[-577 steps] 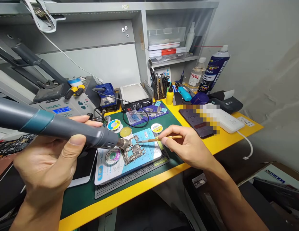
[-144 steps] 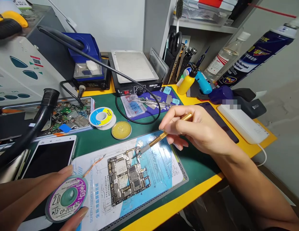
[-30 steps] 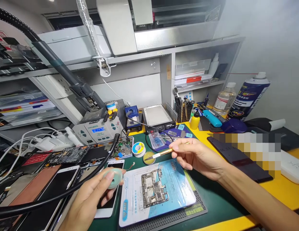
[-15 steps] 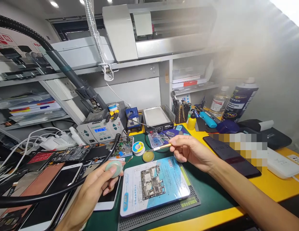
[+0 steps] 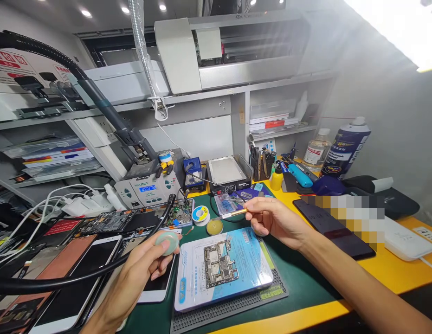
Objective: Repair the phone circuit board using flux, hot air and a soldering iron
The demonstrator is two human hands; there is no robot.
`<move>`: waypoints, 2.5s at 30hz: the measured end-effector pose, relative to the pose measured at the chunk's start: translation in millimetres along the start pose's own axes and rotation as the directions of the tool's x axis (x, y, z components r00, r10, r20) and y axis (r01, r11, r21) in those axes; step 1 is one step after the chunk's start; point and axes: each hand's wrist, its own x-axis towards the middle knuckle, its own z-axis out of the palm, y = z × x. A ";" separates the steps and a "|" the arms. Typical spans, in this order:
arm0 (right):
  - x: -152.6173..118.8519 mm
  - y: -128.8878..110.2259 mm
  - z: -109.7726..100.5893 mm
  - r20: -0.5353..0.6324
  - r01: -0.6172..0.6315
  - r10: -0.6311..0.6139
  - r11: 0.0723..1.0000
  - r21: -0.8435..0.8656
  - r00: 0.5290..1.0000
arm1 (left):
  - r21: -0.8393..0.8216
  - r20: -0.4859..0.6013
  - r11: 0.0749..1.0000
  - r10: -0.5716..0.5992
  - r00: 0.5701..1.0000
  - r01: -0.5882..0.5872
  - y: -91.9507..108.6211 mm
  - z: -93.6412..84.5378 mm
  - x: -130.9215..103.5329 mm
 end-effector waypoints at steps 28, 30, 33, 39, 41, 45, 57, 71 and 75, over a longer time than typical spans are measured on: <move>0.8 -6.1 -4.8 -0.032 0.069 -0.068 0.998 0.007 0.997 | 0.051 -0.059 0.998 -0.031 0.998 0.034 -10.7 -11.3 4.3; 0.9 -5.5 -5.7 -0.032 0.066 -0.066 0.998 0.009 0.997 | 0.054 -0.054 0.998 -0.031 0.998 0.033 -13.8 -13.8 5.8; 0.9 -4.9 -6.8 -0.032 0.065 -0.064 0.998 0.007 0.997 | 0.060 -0.046 0.998 -0.021 0.999 0.024 -16.0 -15.8 7.0; 3.1 -3.6 -7.7 -0.023 0.078 -0.078 0.997 -0.004 0.997 | 0.083 -0.039 0.997 -0.009 0.999 0.013 -14.2 -14.7 5.5; 3.8 -3.0 -8.2 -0.017 0.084 -0.084 0.996 -0.007 0.996 | 0.095 -0.039 0.995 -0.003 0.999 0.007 -12.9 -13.7 4.5; 3.6 -3.7 -9.0 0.000 0.092 -0.092 0.996 -0.014 0.996 | 0.140 -0.029 0.990 0.024 0.999 -0.020 -11.7 -14.3 3.7; 3.9 -4.4 -14.6 0.032 0.095 -0.094 0.994 -0.058 0.995 | 0.305 0.072 0.941 0.130 0.989 -0.146 -7.9 -13.5 2.9; 2.0 -9.3 -10.8 0.022 0.127 -0.126 0.991 -0.039 0.992 | 0.337 0.207 0.928 0.094 0.974 -0.161 -5.5 -1.6 1.6; 1.2 -8.6 -10.7 0.054 0.114 -0.111 0.993 -0.043 0.992 | 0.372 0.178 0.914 0.099 0.979 -0.160 -5.0 3.6 1.1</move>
